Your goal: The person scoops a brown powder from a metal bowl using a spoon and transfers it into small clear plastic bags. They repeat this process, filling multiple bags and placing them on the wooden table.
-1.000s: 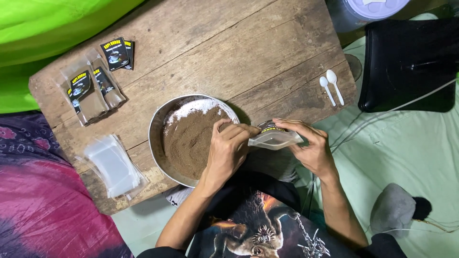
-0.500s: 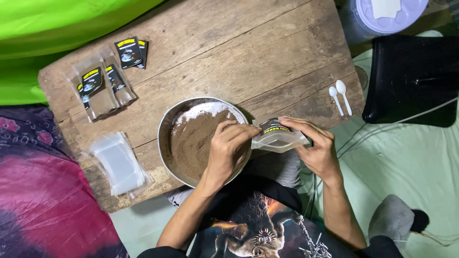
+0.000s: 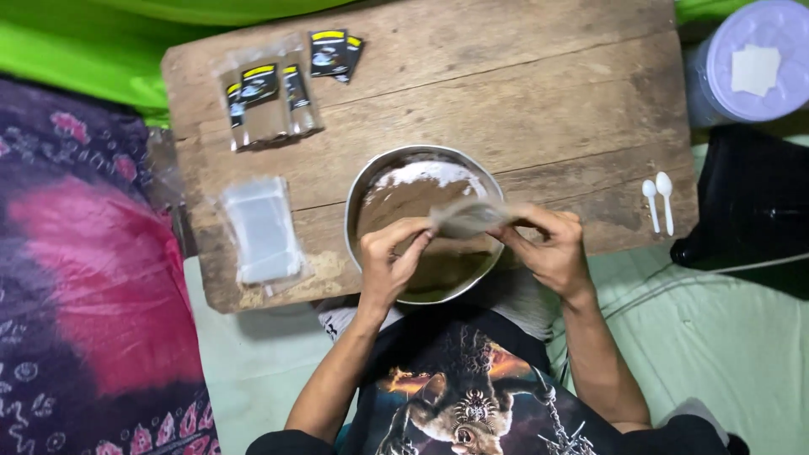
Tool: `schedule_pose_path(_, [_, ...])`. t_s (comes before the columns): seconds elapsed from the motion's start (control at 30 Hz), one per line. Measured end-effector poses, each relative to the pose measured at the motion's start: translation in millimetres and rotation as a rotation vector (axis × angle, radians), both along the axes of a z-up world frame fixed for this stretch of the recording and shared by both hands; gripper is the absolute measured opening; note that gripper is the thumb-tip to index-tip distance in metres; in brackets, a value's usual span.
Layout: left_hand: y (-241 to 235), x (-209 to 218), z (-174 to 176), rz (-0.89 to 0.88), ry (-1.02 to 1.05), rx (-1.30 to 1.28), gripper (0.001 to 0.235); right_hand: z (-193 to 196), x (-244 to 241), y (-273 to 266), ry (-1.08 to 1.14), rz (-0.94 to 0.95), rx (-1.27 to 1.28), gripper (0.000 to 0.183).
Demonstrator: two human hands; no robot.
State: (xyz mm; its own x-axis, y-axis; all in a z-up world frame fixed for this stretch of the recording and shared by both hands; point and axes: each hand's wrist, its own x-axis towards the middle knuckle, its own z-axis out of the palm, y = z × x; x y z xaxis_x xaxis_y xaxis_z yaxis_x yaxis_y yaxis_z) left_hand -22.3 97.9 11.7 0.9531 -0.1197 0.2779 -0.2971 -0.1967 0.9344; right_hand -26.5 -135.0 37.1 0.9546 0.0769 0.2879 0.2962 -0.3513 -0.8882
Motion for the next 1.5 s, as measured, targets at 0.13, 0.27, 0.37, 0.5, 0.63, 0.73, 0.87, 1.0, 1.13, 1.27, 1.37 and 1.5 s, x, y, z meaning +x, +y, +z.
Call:
schedule_pose_path(0.13, [18.5,-8.4,10.7,0.111,0.082,-0.043,0.006,-42.5,5.6,21.0,0.163,0.033,0.135,0.012])
schedule_pose_path(0.27, [30.3,-21.1,10.3,0.214,0.134,-0.115,0.005,-57.2,-0.9,31.7,0.243,0.070,0.158,0.011])
schedule_pose_path(0.37, [40.1,-31.2,-1.5,0.267,0.198,-0.183,0.004,-56.2,-9.0,47.7,0.398,0.042,0.470,0.013])
schedule_pose_path(0.5, [53.7,-41.2,-16.1,0.317,0.215,-0.196,0.003,-35.8,-16.3,54.1,0.751,0.171,1.048,0.042])
schedule_pose_path(0.63, [61.8,-51.8,-27.2,0.332,0.223,-0.185,0.001,-55.3,-21.8,47.9,0.873,0.272,1.186,0.038])
schedule_pose_path(0.73, [64.7,-56.2,-33.3,0.303,0.250,-0.205,0.002,-68.1,-29.5,51.2,0.814,0.273,1.093,0.019])
schedule_pose_path(0.87, [66.1,-57.8,-30.1,0.307,0.240,-0.207,0.003,-50.6,-33.7,63.8,0.540,0.093,0.598,0.017])
schedule_pose_path(1.0, [64.9,-57.6,-31.7,0.303,0.240,-0.205,0.003,-38.8,-32.1,65.0,0.297,-0.028,0.171,0.012])
schedule_pose_path(1.13, [59.6,-54.8,-19.6,0.286,0.232,-0.206,0.002,-45.9,-32.7,62.8,0.364,-0.096,0.336,0.017])
schedule_pose_path(1.27, [54.0,-53.3,-16.1,0.249,0.244,-0.221,0.003,-42.6,-32.6,61.4,0.380,0.020,0.289,0.031])
schedule_pose_path(1.37, [49.9,-52.3,-14.0,0.223,0.246,-0.208,0.002,-48.9,-34.2,59.3,0.348,0.072,0.161,0.020])
schedule_pose_path(1.5, [43.3,-52.7,-19.2,0.301,0.236,-0.133,0.004,-47.2,-36.4,66.0,0.324,-0.046,0.100,0.005])
